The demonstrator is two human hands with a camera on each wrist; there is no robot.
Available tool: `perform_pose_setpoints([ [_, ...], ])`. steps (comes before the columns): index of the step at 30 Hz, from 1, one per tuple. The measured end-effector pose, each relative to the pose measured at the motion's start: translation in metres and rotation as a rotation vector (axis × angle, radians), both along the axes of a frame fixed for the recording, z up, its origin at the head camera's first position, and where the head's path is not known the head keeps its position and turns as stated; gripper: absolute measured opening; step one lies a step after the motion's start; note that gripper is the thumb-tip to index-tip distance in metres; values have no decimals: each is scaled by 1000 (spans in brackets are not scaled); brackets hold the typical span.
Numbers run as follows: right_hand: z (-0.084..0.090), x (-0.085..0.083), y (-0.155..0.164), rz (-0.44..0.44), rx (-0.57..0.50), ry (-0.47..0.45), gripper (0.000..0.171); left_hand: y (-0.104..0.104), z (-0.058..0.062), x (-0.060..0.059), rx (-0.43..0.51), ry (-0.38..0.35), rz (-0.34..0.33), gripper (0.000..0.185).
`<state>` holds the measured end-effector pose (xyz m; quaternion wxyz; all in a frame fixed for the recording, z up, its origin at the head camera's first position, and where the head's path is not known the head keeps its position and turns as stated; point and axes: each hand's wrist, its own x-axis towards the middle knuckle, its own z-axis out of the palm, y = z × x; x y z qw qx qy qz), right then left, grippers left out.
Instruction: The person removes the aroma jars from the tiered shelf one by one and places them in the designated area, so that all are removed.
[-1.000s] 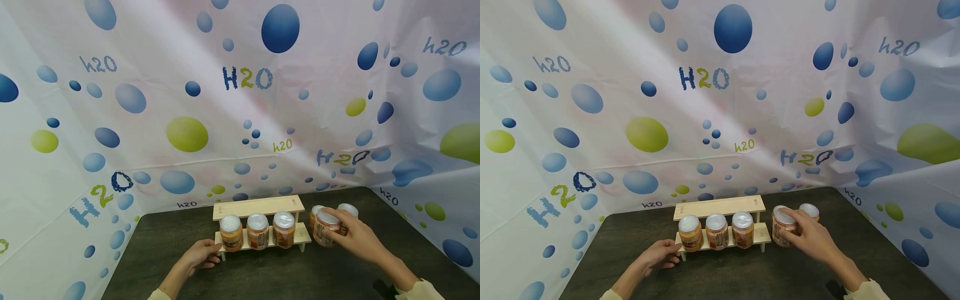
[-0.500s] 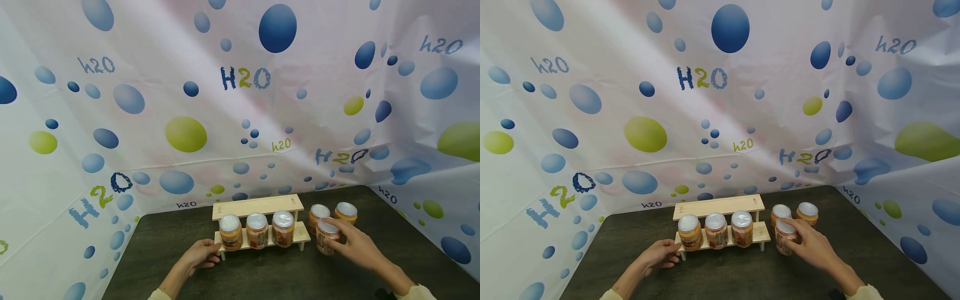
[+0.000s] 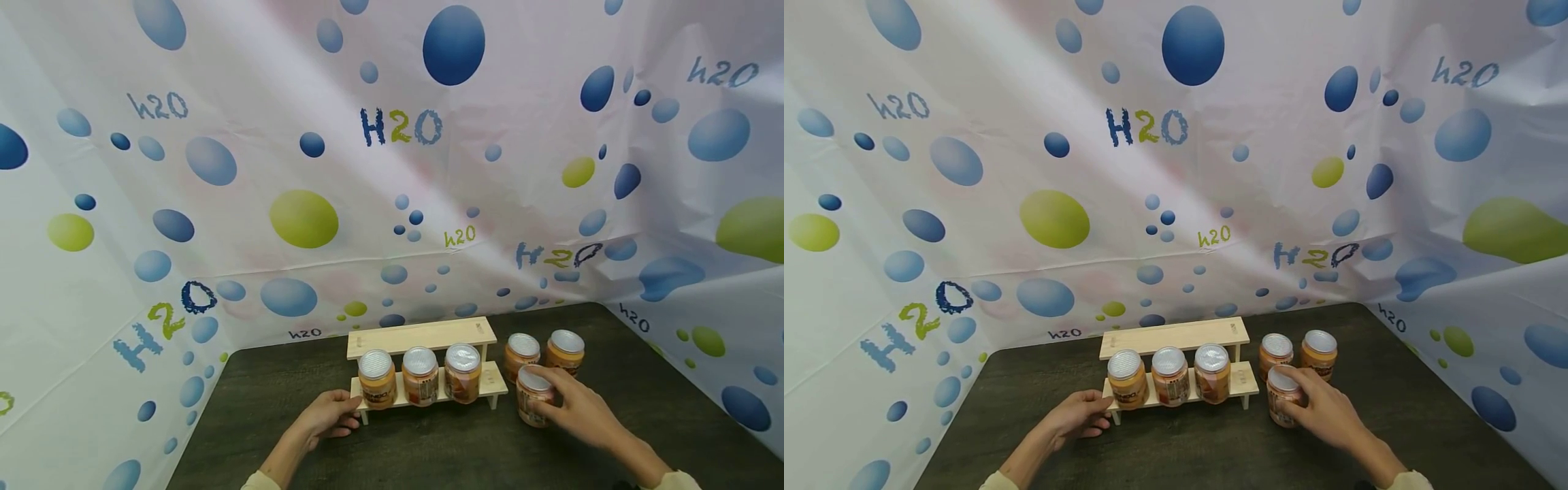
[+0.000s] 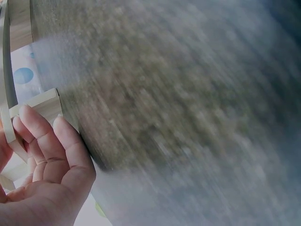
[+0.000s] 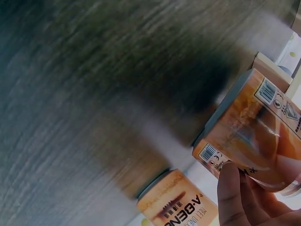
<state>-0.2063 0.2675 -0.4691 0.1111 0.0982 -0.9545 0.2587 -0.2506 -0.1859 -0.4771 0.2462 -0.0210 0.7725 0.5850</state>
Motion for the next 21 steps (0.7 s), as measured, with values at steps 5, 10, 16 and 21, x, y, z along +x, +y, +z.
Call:
perform_pose_setpoints([
  [5, -2, 0, -2, 7, -8, 11, 59, 0, 1, 0, -6, -4, 3, 40],
  [10, -4, 1, -2, 4, -8, 26, 58, 1, 1, 0, -11, 3, -1, 40],
  [16, -4, 1, -1, 1, -19, -1, 59, 1, 1, 1, -19, 4, 6, 42],
  [21, -3, 1, -1, -2, -32, -20, 59, 0, 1, 0, -19, 5, 4, 42],
])
